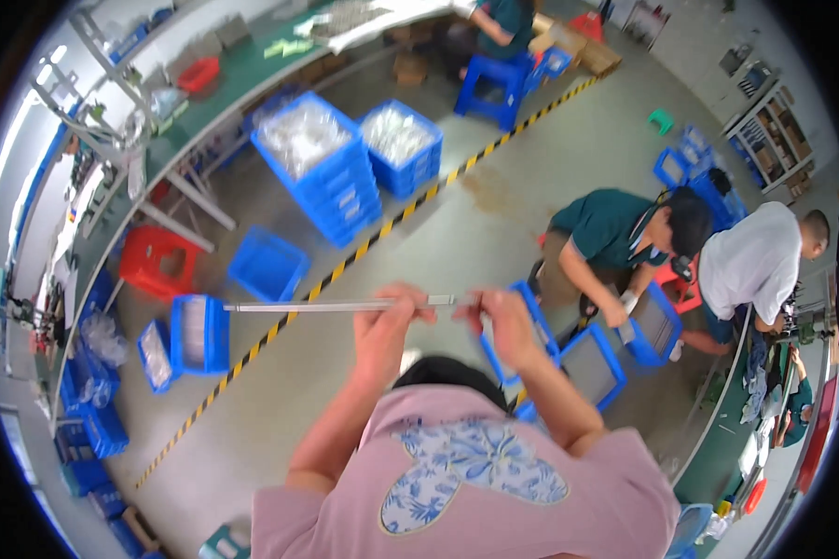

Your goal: Measuring metal rods with a digital micrometer and filing them at a factory workbench.

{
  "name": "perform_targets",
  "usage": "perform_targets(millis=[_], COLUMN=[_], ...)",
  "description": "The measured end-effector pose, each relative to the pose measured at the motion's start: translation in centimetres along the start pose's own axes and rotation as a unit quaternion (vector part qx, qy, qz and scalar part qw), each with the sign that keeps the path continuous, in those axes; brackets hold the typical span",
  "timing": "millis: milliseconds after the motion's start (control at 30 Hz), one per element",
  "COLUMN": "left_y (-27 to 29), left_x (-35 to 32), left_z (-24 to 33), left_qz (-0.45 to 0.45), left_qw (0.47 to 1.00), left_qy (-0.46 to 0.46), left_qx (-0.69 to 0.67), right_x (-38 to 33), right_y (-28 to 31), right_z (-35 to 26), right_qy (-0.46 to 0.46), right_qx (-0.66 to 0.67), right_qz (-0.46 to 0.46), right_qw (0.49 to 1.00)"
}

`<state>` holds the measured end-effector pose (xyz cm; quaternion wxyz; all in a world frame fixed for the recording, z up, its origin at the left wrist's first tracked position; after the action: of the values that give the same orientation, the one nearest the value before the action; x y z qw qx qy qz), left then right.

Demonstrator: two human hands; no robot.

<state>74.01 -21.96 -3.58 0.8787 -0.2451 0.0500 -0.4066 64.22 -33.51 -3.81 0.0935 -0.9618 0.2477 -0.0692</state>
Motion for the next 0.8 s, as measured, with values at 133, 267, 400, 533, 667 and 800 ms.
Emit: perform_targets(millis=[133,267,400,533,667,800], left_y=[0.9,0.8,-0.6,-1.9,-4.3,-5.0], left_x=[5.6,11.6,18.3,26.4,33.5,39.8], left_z=[0.8,-0.1,-2.2,-5.6,-8.5,-11.5], left_qz=[0.05,-0.049,-0.074,-0.033,-0.026,0.01], left_qw=[0.999,0.998,0.996,0.99,0.975,0.955], left_qy=[-0.004,-0.037,-0.004,0.058,0.127,0.196], left_qx=[-0.013,-0.021,-0.051,-0.123,-0.183,-0.224], right_x=[6.7,11.8,17.3,23.8,29.7,35.6], right_y=[-0.7,1.7,5.5,10.6,15.2,19.0], right_z=[-2.6,-2.5,-2.9,-2.7,-3.6,-3.2], right_qy=[0.012,-0.008,0.081,0.006,0.019,0.01], right_qx=[0.069,0.074,0.02,0.018,-0.015,-0.075], right_qz=[-0.025,-0.031,-0.037,-0.017,0.015,0.058], right_qw=[0.997,0.997,0.996,1.0,1.0,0.995])
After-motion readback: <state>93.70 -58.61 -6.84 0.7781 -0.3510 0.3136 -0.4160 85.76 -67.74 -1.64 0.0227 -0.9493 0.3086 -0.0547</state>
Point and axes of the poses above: each hand's wrist, its own x-axis towards the middle knuckle, its own y-axis out of the back of the hand, z = x × y, the point moved 5 cm from there along x, towards the middle knuckle, and after that the axes turned 9 degrees about x, right-handed, at the moved point
